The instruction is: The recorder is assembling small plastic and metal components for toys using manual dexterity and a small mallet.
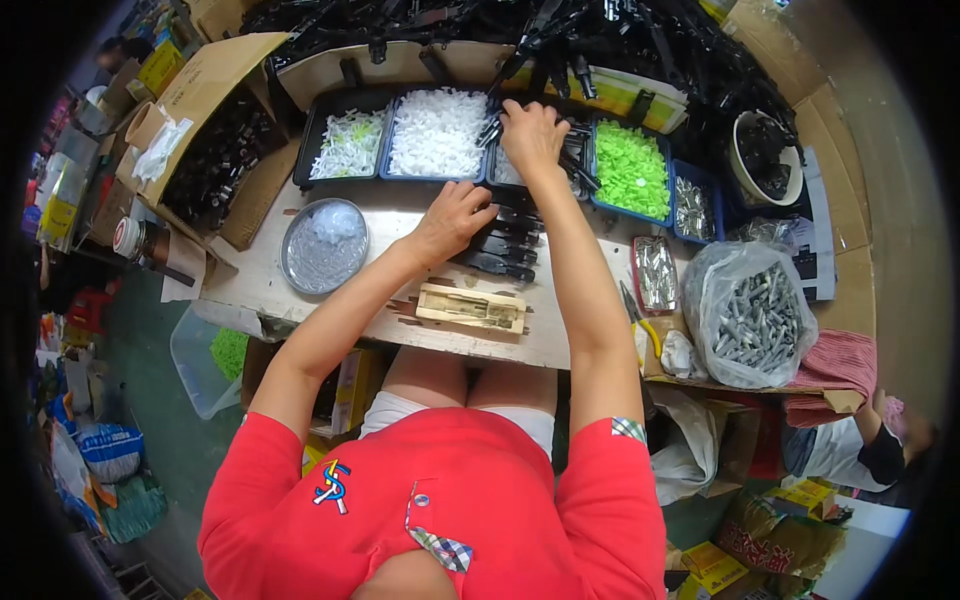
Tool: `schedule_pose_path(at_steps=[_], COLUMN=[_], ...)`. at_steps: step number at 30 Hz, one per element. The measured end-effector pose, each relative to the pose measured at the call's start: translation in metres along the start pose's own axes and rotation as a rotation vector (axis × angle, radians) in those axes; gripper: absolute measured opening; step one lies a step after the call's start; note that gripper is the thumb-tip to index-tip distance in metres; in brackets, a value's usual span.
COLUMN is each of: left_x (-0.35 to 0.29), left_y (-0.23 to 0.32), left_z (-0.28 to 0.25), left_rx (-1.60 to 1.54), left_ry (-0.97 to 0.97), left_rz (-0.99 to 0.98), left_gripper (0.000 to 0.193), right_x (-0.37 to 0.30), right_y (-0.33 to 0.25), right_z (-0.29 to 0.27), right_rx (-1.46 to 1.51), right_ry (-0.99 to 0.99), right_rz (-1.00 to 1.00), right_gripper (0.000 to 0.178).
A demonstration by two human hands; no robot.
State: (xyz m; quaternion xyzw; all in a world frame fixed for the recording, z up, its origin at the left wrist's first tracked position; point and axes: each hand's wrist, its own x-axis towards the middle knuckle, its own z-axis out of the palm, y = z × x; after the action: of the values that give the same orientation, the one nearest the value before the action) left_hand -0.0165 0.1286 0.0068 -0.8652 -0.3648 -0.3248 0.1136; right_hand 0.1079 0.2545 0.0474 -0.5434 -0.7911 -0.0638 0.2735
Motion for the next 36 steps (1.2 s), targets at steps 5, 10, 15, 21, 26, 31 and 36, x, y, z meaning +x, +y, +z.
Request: schedule_pose_path(at_steps=[5, 10, 15, 21, 26, 31, 36], left_x=[0.001, 0.001, -0.033, -0.11, -0.184, -0.186, -0.175], left_y=[0.002, 0.008, -0.017, -0.074, -0.134, -0.156, -0.183], left_z=[0.004, -0.005, -0.05, -0.12, -0.137, -0.145, -0.154], left_rx=[0.062, -0.065, -0.286, -0.095, 0.232, 0.334, 0.397], left_ry=[0.025, 0.078, 0.401, 0.562, 0.514, 0.379, 0.415], left_rz=[-0.031, -0.157, -0.544, -0.947, -1.161, -1.325, -1.567], left_gripper=[0.017, 0.017, 0.011, 0.008, 0.013, 0.021, 0.024], right_x=[0.021, 0.028, 0.008, -0.078, -0.187, -0.233, -0.233], right_y=[-0.012, 0.006, 0.004, 0.0, -0.038, -0.059, -0.076], right_z=[0.013, 0.018, -0.04, -0.078, -0.11, -0.103, -0.074], right_rx=[0.044, 0.535, 1.374, 1.111, 0.239, 0.046, 0.025], right_ry=[-0.111, 0.071, -0.194, -0.484, -0.378, -0.44, -0.365], right_rz=[0.204, 0.42, 0.65, 0.219, -0.334, -0.4, -0.414], right_gripper=[0.026, 0.025, 0.017, 0.029, 0.04, 0.041, 0.045])
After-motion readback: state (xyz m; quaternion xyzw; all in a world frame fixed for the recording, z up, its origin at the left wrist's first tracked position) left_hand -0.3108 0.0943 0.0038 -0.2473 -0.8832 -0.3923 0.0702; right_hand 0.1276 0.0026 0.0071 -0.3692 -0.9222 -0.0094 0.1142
